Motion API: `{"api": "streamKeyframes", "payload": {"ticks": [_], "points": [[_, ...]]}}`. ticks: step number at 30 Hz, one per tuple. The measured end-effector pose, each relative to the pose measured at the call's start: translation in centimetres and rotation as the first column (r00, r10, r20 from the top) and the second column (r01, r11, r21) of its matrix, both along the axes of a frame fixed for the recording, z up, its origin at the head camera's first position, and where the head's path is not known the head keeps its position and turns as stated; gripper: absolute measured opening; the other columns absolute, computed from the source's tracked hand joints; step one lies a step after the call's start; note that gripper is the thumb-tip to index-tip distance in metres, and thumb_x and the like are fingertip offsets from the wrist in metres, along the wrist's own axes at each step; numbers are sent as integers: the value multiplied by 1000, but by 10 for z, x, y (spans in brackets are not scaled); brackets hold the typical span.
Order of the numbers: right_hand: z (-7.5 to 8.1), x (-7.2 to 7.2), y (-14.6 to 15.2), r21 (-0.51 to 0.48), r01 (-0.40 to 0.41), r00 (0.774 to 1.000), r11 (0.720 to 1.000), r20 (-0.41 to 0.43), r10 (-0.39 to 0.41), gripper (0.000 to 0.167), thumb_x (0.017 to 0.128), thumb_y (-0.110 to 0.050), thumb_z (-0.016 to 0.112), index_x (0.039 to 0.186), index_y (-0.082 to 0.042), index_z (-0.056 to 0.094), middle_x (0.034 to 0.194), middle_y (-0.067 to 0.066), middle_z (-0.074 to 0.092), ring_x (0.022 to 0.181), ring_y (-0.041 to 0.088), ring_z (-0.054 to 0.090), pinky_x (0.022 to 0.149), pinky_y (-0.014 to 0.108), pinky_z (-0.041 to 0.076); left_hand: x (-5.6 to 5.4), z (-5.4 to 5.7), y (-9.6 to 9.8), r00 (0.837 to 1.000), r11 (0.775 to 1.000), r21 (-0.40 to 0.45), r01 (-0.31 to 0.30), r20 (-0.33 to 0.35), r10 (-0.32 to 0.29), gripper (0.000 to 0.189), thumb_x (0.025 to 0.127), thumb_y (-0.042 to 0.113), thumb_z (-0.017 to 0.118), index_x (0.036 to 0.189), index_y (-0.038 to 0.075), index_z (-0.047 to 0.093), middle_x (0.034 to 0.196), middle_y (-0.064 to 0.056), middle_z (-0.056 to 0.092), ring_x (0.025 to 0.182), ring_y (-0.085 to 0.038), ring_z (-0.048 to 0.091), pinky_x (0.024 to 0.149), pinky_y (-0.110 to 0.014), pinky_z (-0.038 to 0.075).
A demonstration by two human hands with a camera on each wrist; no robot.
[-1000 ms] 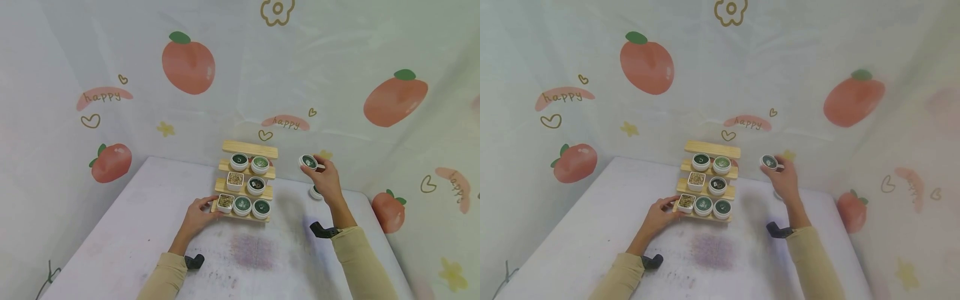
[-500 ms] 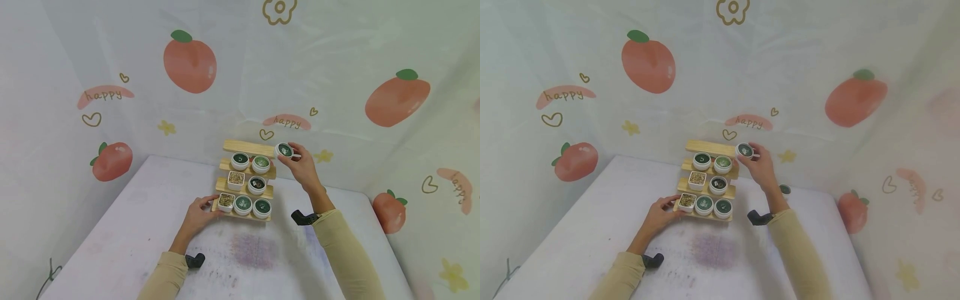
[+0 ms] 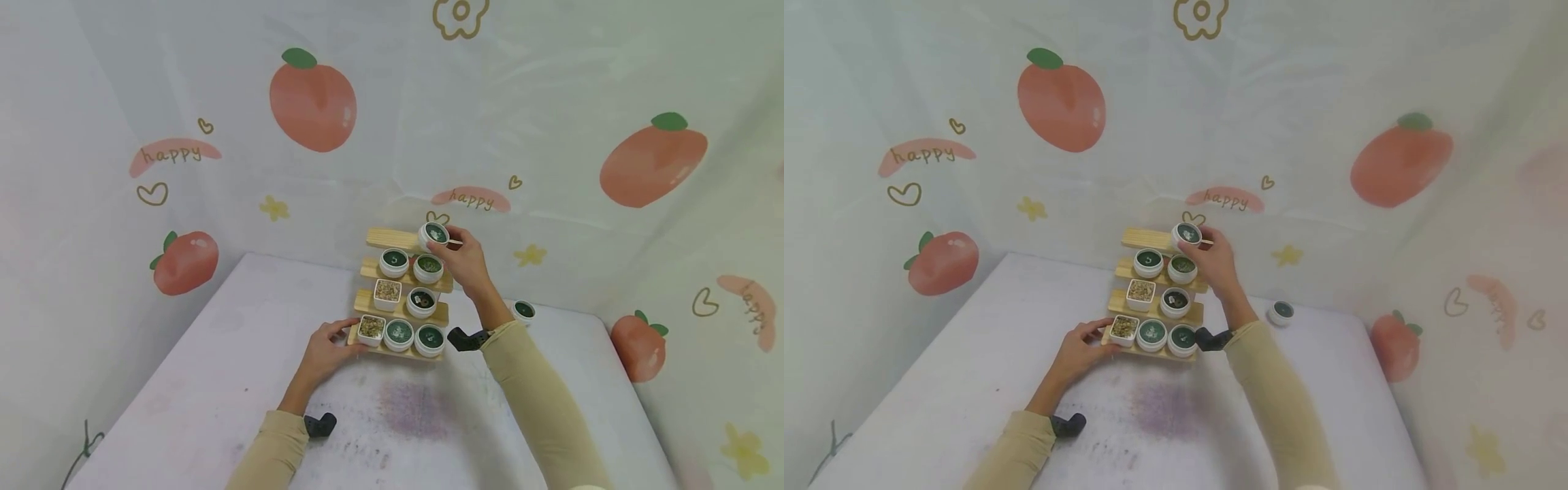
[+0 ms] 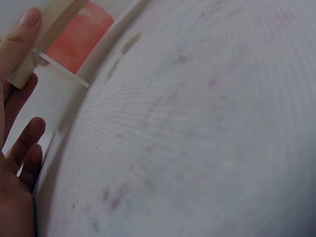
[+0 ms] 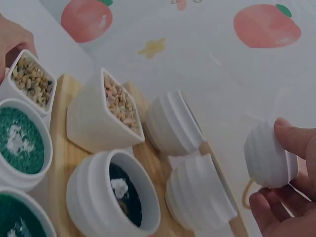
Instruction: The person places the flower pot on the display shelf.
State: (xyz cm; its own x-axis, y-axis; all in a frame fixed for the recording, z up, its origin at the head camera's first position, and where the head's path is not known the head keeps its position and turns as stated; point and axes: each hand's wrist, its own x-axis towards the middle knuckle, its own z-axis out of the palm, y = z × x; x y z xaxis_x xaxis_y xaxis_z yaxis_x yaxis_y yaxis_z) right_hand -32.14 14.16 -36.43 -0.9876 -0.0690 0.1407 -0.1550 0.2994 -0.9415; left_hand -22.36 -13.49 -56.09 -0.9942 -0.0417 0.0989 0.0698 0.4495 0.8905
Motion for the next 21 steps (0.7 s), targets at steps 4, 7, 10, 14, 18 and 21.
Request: {"api": "streamKeyframes", "payload": {"ticks": [4, 7, 10, 14, 18, 21], "points": [[2, -7, -12, 6, -5, 1000, 1000, 2, 5, 63, 95, -25, 75, 148, -6, 48, 142, 16, 53, 127, 29, 58, 100, 34, 51, -2, -1, -1, 1000, 1000, -4, 3, -2, -3, 64, 68, 48, 93, 126, 36, 72, 106, -5, 64, 97, -17, 54, 79, -32, 44], [4, -12, -22, 15, -18, 1000, 1000, -12, 18, 62, 95, -23, 74, 148, -5, 49, 142, 18, 56, 127, 32, 58, 104, 41, 50, -2, -2, -3, 1000, 1000, 2, 6, -1, -6, 64, 67, 49, 94, 126, 38, 71, 105, -5, 64, 97, -17, 54, 79, -32, 44], [5, -20, -31, 54, -34, 999, 998, -26, 35, 64, 95, -24, 75, 150, -5, 49, 142, 17, 57, 127, 32, 59, 105, 43, 51, -3, -3, -5, 1000, 1000, 10, 6, -1, -6, 65, 67, 49, 94, 127, 39, 71, 105, -5, 64, 96, -18, 54, 79, -32, 44], [6, -28, -44, 110, -35, 999, 993, -24, 38, 64, 94, -25, 76, 149, -6, 50, 141, 16, 60, 127, 31, 60, 105, 44, 51, -2, -1, -5, 1000, 1000, 5, 6, 3, -6, 65, 68, 49, 93, 128, 38, 70, 106, -6, 63, 96, -17, 54, 80, -32, 44], [7, -30, -52, 149, -42, 999, 988, -6, 44, 63, 94, -25, 74, 149, -7, 50, 142, 15, 60, 128, 31, 60, 105, 45, 50, 0, 1, -3, 1000, 1000, -3, 5, 10, -5, 65, 69, 47, 93, 129, 36, 70, 105, -7, 63, 96, -18, 54, 79, -32, 43], [6, -31, -54, 182, -53, 998, 982, -12, 56, 63, 96, -28, 72, 150, -7, 49, 143, 16, 59, 129, 30, 59, 105, 44, 50, 1, 3, -1, 1000, 1000, -1, 5, 13, -5, 66, 69, 48, 93, 130, 36, 70, 105, -7, 63, 96, -18, 55, 78, -31, 44]]}}
